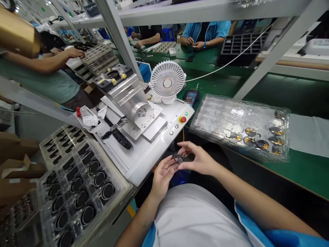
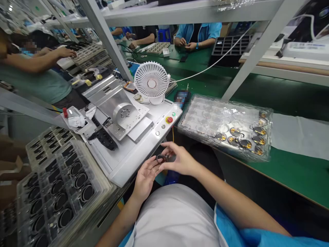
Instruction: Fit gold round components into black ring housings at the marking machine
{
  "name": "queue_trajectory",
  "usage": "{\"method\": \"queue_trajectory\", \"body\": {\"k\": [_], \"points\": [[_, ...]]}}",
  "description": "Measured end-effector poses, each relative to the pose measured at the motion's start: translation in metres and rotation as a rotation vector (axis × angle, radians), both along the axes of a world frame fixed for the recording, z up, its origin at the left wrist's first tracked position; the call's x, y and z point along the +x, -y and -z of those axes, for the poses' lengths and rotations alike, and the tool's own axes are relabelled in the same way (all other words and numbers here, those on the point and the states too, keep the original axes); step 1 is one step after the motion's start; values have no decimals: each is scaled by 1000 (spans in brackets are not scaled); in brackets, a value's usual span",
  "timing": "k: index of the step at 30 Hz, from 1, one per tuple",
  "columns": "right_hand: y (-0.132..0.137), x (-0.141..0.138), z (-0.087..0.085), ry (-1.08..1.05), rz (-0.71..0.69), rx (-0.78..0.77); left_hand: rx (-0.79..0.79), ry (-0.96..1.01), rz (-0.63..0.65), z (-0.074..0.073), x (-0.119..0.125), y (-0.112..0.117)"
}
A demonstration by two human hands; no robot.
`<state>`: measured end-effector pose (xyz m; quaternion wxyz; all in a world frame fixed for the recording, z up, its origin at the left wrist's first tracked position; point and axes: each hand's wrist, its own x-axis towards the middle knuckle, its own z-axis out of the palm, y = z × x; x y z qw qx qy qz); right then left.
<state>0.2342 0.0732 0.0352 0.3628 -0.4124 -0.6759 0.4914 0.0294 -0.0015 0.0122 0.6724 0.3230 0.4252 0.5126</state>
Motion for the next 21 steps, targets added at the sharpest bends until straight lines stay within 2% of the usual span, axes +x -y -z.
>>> {"method": "queue_trajectory", "body": {"k": [3,6,8,10,12,13,17,19,21], "points": [[27,-13,18,-81,53,26,-44,149,-6,12,13,-1],[37,-22,29,-103,131,14,-88,198,-23,16,19,-3],[35,-21,27,-102,115,49,-106,206,-32,15,21,-5],[28,-8,17,-33,34,108,-108,184,-41,13,21,-7],[14,21,1,119,21,131,-106,132,-54,10,18,-8],[6,41,-6,221,71,121,-106,104,-64,9,15,-7],[-31,130,-23,754,467,10,-85,75,-75,8,3,-3],[-43,163,-22,912,506,-76,-48,90,-64,11,-1,-1],[-50,181,-20,954,478,-146,-13,94,-50,16,-2,1]]}}
